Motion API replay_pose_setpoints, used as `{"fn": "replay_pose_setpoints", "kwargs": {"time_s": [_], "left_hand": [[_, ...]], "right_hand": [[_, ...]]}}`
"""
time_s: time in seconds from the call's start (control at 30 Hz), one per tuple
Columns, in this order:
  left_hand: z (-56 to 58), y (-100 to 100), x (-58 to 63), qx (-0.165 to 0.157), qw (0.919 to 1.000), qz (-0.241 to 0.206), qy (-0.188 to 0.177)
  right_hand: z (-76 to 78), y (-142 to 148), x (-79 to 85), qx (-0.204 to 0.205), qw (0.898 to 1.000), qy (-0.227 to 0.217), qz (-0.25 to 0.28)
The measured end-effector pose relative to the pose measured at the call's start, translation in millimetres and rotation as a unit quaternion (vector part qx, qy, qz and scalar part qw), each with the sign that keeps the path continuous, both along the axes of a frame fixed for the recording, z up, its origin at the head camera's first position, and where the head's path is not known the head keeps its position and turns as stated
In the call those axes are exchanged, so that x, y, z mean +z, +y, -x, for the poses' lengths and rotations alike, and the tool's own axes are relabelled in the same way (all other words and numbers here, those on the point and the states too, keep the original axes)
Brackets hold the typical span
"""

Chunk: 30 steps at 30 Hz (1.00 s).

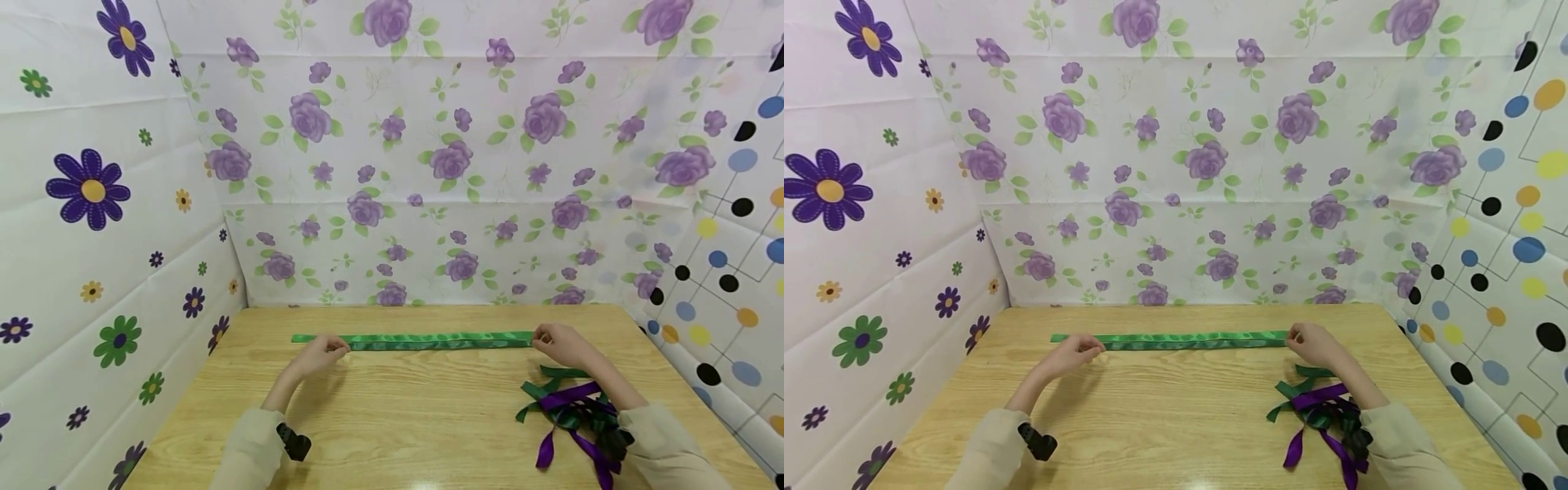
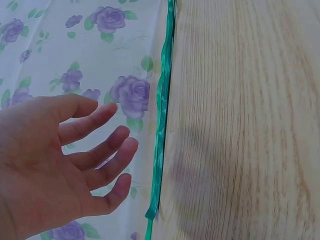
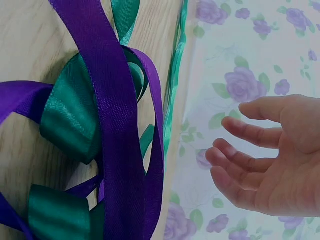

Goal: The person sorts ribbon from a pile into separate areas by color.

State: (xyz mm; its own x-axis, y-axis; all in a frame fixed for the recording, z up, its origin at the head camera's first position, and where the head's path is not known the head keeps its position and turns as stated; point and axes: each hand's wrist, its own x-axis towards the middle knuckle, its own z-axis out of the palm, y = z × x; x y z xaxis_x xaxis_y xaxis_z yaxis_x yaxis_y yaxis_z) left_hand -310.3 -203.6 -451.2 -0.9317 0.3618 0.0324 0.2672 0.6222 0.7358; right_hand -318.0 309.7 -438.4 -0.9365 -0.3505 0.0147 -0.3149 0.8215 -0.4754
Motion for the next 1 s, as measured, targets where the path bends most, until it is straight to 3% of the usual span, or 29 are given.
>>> {"fn": "replay_pose_setpoints", "kwargs": {"time_s": [0.1, 0.33, 0.53, 0.77, 1.0], "left_hand": [[-0.2, -1, -1.4, -0.017, 0.9998, -0.005, -0.006], [-6.0, 1, -3.6, -0.022, 0.9997, 0.012, -0.006], [-12.5, 7, -0.1, -0.052, 0.9983, 0.025, 0.006], [-24.4, 23, 7.0, -0.073, 0.9968, 0.029, 0.013], [-34.1, 42, 4.9, -0.092, 0.9955, 0.02, 0.01]], "right_hand": [[-2.6, -1, 1.1, 0.009, 1.0, 0.001, 0.005], [-7.0, 2, 1.3, 0.059, 0.998, 0.016, 0.004], [-11.6, 5, -1.6, 0.079, 0.996, 0.029, 0.0], [-20.9, 8, 0.6, 0.083, 0.996, 0.038, -0.022], [-24.7, 20, -5.9, 0.095, 0.994, 0.043, -0.022]]}}
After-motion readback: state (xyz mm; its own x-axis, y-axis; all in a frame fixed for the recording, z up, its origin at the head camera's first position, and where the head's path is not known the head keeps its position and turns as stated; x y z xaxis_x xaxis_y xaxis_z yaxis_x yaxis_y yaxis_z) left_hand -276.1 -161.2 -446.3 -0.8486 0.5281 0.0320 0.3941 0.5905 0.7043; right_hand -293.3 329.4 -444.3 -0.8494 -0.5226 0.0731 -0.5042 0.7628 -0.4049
